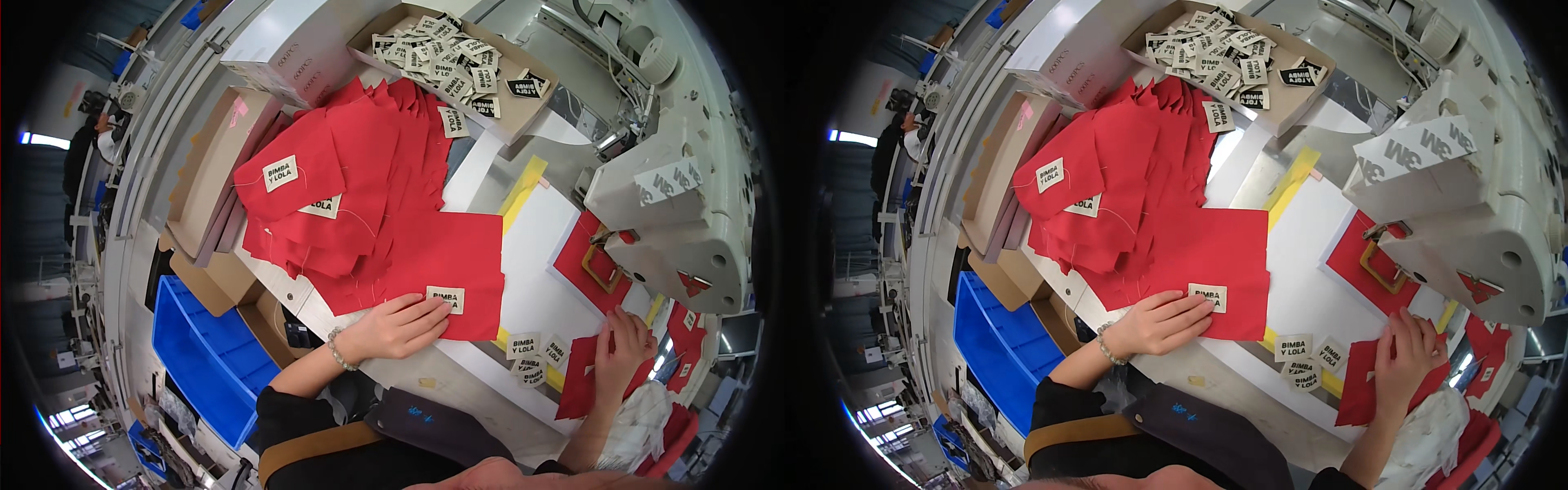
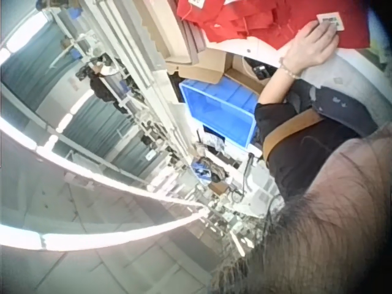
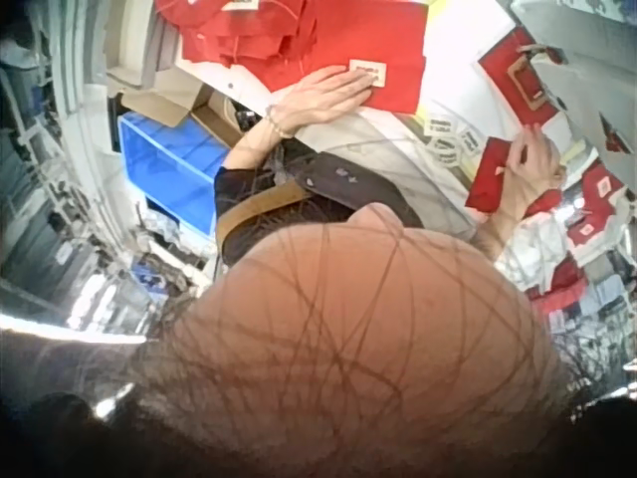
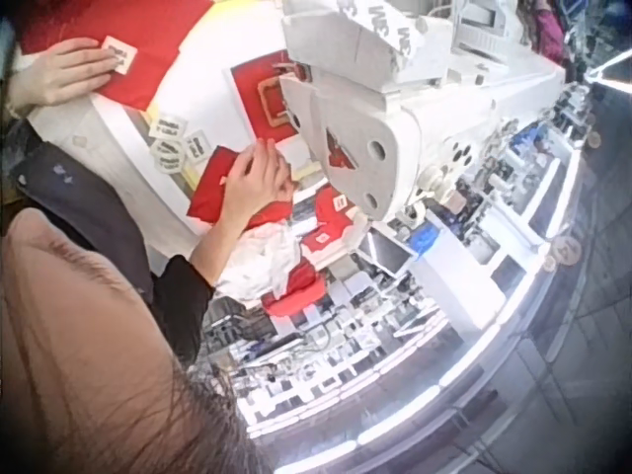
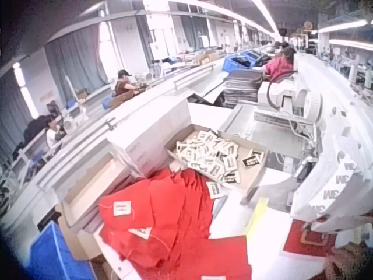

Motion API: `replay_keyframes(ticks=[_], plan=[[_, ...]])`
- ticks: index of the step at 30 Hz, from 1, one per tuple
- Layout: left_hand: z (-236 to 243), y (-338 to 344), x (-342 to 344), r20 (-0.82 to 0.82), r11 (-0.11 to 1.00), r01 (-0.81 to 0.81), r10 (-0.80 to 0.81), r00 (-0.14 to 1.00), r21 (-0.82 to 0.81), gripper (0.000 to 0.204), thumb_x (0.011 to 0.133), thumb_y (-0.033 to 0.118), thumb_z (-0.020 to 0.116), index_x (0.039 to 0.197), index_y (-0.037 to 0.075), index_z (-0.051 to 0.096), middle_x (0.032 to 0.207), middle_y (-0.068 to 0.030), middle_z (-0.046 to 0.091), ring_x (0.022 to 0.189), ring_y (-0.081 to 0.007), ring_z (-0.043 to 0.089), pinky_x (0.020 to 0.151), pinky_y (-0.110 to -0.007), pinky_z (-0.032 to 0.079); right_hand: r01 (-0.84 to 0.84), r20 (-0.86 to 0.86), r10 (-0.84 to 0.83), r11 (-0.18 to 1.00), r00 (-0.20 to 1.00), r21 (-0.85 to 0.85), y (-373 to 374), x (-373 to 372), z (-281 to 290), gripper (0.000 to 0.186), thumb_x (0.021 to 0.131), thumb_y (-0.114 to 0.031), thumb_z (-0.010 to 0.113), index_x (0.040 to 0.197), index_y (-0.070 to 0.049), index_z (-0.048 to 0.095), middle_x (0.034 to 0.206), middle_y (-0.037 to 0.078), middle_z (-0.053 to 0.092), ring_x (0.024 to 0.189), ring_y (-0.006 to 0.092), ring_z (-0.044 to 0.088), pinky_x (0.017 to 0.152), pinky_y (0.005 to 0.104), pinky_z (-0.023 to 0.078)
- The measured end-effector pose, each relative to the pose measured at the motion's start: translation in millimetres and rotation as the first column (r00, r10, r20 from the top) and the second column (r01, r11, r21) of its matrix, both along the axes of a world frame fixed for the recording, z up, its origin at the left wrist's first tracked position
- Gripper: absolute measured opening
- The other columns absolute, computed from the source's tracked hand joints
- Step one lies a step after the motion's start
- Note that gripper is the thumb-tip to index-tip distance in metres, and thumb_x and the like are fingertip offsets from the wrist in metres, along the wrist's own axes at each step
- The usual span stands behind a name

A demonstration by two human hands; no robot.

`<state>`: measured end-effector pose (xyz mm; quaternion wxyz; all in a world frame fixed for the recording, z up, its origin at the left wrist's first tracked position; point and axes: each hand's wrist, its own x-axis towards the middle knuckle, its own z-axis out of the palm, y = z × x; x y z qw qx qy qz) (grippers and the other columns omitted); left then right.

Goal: The person places small white rectangular labels onto red fabric pieces and sews them using a sewing machine. The person repeatedly picks up a label, aligns it on a red fabric piece, and feeds it through the sewing machine to attach it. Finished pieces are stacked on the table.

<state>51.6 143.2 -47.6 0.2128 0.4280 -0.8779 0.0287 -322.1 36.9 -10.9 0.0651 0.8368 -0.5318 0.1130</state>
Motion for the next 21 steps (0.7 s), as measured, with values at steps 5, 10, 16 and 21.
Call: replay_keyframes(ticks=[5,10,16,21], plan=[[-2,-1,2,-0.007,1.0,0.008,-0.008,1.0,-0.018,0.022,0.084,0.009,0.059,0.104,0.008,0.068,0.117,-0.0073,0.066,0.104,-0.0181,0.065,0.082,-0.03,0.051,-0.099,0.023,0.099,0.995,0.995,0.023,2,19,7,0.022,0.08,-0.011,0.068,0.102,-0.01,0.069,0.114,0.002,0.067,0.106,0.0213,0.058,0.096,0.0415,0.03],[-2,1,8,0.022,0.989,0.057,-0.055,0.998,-0.137,0.022,0.082,0.011,0.06,0.102,0.007,0.068,0.107,-0.004,0.066,0.097,-0.0155,0.062,0.078,-0.027,0.048,-0.404,0.132,0.389,0.907,0.912,0.12,5,65,6,0.029,0.075,-0.009,0.071,0.104,-0.009,0.069,0.115,0.004,0.066,0.103,0.0212,0.058,0.088,0.0419,0.035],[-3,3,13,0.028,0.981,0.079,-0.076,0.997,-0.178,0.023,0.077,0.008,0.062,0.098,0.01,0.071,0.099,-0.0013,0.065,0.085,-0.0122,0.062,0.064,-0.024,0.045,-0.632,0.21,0.601,0.763,0.771,0.135,-10,104,6,0.035,0.071,-0.01,0.071,0.107,-0.009,0.068,0.116,0.007,0.063,0.097,0.0198,0.058,0.083,0.0401,0.038],[-4,2,14,0.016,0.986,0.058,-0.056,0.998,-0.159,0.022,0.076,0.008,0.061,0.096,0.01,0.071,0.099,-0.002,0.065,0.085,-0.0126,0.062,0.064,-0.024,0.045,-0.753,0.196,0.728,0.647,0.657,0.117,-18,132,-1,0.037,0.075,-0.013,0.066,0.112,-0.009,0.067,0.111,0.006,0.06,0.092,0.0178,0.057,0.081,0.0366,0.039]])
